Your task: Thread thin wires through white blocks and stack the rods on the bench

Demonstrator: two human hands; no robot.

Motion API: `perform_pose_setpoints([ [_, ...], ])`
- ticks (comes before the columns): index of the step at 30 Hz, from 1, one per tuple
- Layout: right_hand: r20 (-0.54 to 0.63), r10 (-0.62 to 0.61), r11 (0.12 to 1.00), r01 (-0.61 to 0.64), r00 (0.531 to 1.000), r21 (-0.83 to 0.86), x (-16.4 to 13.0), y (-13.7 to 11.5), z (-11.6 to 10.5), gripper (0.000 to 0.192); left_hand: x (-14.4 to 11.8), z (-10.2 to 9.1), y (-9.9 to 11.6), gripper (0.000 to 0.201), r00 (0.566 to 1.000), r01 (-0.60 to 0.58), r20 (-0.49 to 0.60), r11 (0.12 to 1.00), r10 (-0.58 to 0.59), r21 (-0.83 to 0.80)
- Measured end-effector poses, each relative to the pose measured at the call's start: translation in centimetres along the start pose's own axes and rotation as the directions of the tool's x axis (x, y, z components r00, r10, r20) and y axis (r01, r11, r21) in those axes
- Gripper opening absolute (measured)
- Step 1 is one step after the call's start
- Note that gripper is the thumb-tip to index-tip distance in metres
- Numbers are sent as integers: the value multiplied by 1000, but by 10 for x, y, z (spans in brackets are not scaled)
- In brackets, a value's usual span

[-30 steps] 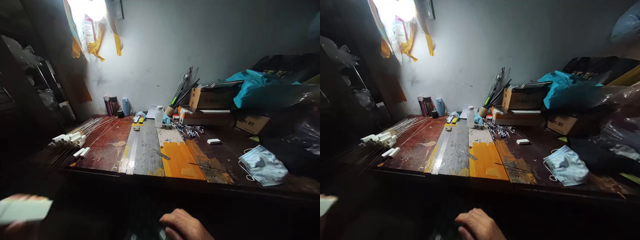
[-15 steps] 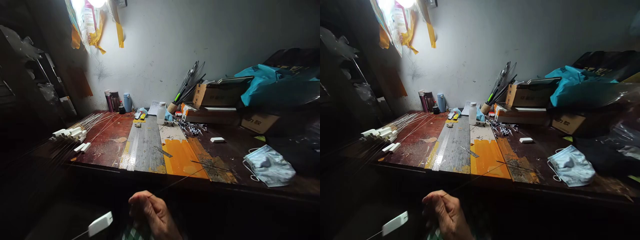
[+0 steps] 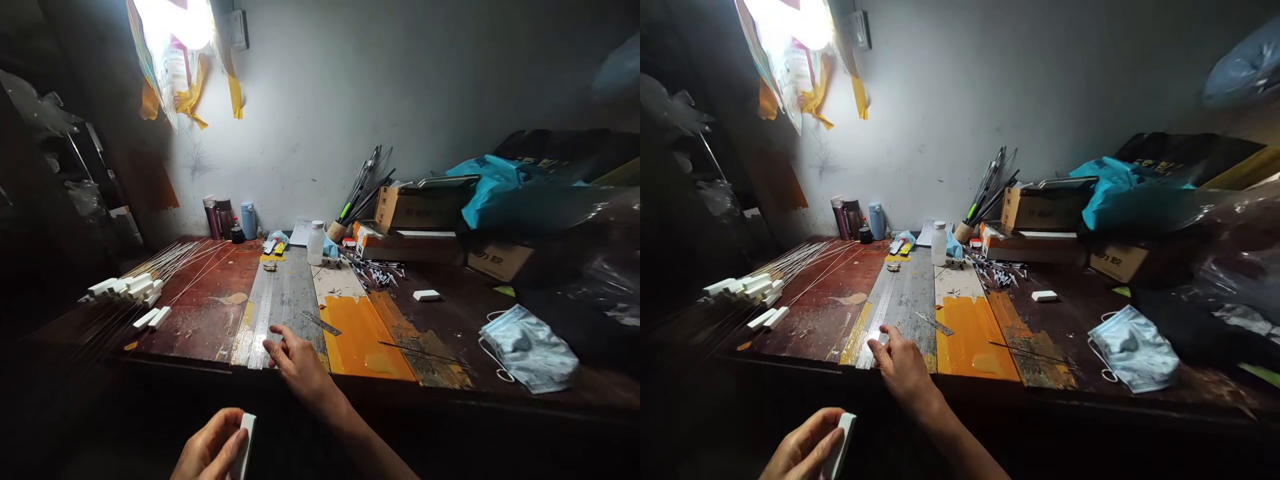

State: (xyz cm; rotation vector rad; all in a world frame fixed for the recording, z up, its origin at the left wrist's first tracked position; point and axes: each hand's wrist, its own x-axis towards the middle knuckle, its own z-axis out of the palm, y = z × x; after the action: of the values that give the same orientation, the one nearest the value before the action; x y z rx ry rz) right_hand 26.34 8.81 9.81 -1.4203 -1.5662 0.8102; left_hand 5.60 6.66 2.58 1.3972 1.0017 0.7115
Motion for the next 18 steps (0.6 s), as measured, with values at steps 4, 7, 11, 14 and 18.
perform_pose_setpoints([
  [4,-134,-215,926,159,967,-341,10,8,3,29,23,7,9,51,983,177,91,956,-160,-233],
  [7,-111,-311,867,234,944,-441,16,15,11,27,31,14,17,54,971,239,79,918,-225,-316],
  [11,-58,-324,832,255,944,-493,20,20,19,28,40,18,15,67,971,216,-21,913,-238,-346],
  [14,-27,-291,828,238,956,-507,22,21,21,29,47,16,9,72,973,200,-31,902,-229,-381],
  [18,8,-240,838,212,971,-503,24,20,22,34,54,12,6,67,975,208,8,897,-222,-391],
])
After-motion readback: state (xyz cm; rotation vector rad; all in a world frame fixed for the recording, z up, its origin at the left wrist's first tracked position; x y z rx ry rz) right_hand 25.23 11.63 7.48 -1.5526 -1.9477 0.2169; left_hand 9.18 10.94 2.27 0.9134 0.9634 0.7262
